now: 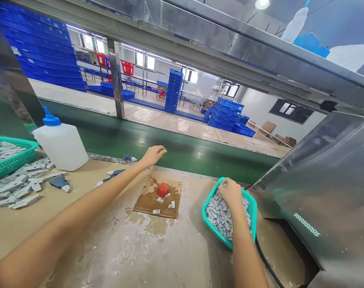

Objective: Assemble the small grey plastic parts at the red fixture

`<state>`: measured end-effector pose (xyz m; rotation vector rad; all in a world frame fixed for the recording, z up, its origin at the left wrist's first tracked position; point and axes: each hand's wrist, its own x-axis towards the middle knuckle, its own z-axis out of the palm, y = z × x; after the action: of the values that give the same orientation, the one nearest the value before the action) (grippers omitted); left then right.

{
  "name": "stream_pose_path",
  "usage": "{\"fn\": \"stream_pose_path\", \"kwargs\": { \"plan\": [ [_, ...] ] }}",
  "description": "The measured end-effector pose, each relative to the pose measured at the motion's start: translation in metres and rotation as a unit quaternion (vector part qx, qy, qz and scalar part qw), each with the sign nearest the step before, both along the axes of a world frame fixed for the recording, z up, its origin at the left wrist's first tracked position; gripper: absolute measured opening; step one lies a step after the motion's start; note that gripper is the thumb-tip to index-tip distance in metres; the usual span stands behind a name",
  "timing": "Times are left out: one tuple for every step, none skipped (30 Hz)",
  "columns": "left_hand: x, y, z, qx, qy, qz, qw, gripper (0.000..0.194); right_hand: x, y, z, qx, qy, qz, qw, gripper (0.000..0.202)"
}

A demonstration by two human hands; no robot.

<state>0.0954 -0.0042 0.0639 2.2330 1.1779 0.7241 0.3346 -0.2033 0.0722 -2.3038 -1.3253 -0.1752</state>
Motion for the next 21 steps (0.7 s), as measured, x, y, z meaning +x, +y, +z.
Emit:
{"fn": "stream_pose_path", "kwargs": {
  "plan": [
    [-0.010, -0.009, 0.002, -0.045, -0.067, -0.004, 0.997, 0.026, -0.005, -0.001, 0.004, 0.038, 0.051, 0.012, 0.998, 0.006],
    [-0.021, -0.020, 0.005, -0.115, -0.152, -0.016, 0.982, 0.025, -0.011, -0.001, 0.008, 0.084, 0.119, 0.037, 0.989, 0.006],
    [-0.031, -0.032, 0.007, -0.200, -0.233, -0.035, 0.951, 0.023, -0.020, 0.000, 0.011, 0.129, 0.196, 0.072, 0.969, 0.008],
    [-0.042, -0.045, 0.009, -0.274, -0.287, -0.058, 0.916, 0.020, -0.031, 0.001, 0.015, 0.168, 0.274, 0.114, 0.940, 0.012],
    [-0.052, -0.057, 0.011, -0.328, -0.311, -0.083, 0.888, 0.019, -0.043, 0.004, 0.017, 0.198, 0.345, 0.151, 0.905, 0.016],
    [-0.061, -0.068, 0.013, -0.361, -0.313, -0.098, 0.873, 0.018, -0.056, 0.007, 0.019, 0.216, 0.404, 0.181, 0.870, 0.019],
    [-0.069, -0.078, 0.015, -0.381, -0.306, -0.106, 0.866, 0.018, -0.069, 0.011, 0.020, 0.222, 0.451, 0.206, 0.840, 0.021],
    [-0.074, -0.086, 0.017, -0.394, -0.296, -0.108, 0.863, 0.019, -0.081, 0.016, 0.019, 0.218, 0.486, 0.226, 0.815, 0.022],
    [-0.078, -0.092, 0.018, -0.402, -0.286, -0.105, 0.864, 0.020, -0.093, 0.021, 0.017, 0.208, 0.512, 0.244, 0.797, 0.023],
    [-0.080, -0.096, 0.018, -0.405, -0.280, -0.100, 0.865, 0.021, -0.104, 0.025, 0.015, 0.197, 0.527, 0.258, 0.786, 0.023],
    [-0.080, -0.098, 0.018, -0.406, -0.276, -0.096, 0.866, 0.022, -0.114, 0.028, 0.012, 0.186, 0.532, 0.269, 0.781, 0.022],
    [-0.079, -0.100, 0.017, -0.404, -0.275, -0.096, 0.867, 0.023, -0.122, 0.030, 0.008, 0.174, 0.529, 0.279, 0.783, 0.021],
    [-0.077, -0.100, 0.016, -0.399, -0.276, -0.100, 0.869, 0.023, -0.129, 0.032, 0.004, 0.161, 0.518, 0.287, 0.789, 0.021],
    [-0.074, -0.101, 0.015, -0.391, -0.276, -0.108, 0.871, 0.024, -0.134, 0.032, 0.001, 0.148, 0.502, 0.296, 0.799, 0.020],
    [-0.071, -0.102, 0.014, -0.382, -0.272, -0.122, 0.875, 0.025, -0.139, 0.030, -0.001, 0.137, 0.480, 0.305, 0.811, 0.019],
    [-0.068, -0.104, 0.013, -0.372, -0.263, -0.141, 0.879, 0.025, -0.142, 0.028, -0.003, 0.129, 0.454, 0.315, 0.823, 0.018],
    [-0.066, -0.107, 0.013, -0.360, -0.251, -0.159, 0.884, 0.024, -0.145, 0.025, -0.004, 0.123, 0.423, 0.326, 0.836, 0.016],
    [-0.064, -0.110, 0.014, -0.347, -0.242, -0.172, 0.890, 0.023, -0.148, 0.022, -0.004, 0.119, 0.389, 0.339, 0.849, 0.013],
    [-0.063, -0.113, 0.015, -0.334, -0.236, -0.178, 0.895, 0.021, -0.150, 0.019, -0.003, 0.114, 0.350, 0.351, 0.861, 0.011],
    [-0.063, -0.116, 0.016, -0.322, -0.235, -0.178, 0.900, 0.018, -0.152, 0.016, -0.001, 0.107, 0.307, 0.364, 0.873, 0.008],
    [-0.063, -0.118, 0.017, -0.309, -0.236, -0.172, 0.905, 0.016, -0.154, 0.013, 0.001, 0.101, 0.262, 0.378, 0.882, 0.007]
  ]
}}
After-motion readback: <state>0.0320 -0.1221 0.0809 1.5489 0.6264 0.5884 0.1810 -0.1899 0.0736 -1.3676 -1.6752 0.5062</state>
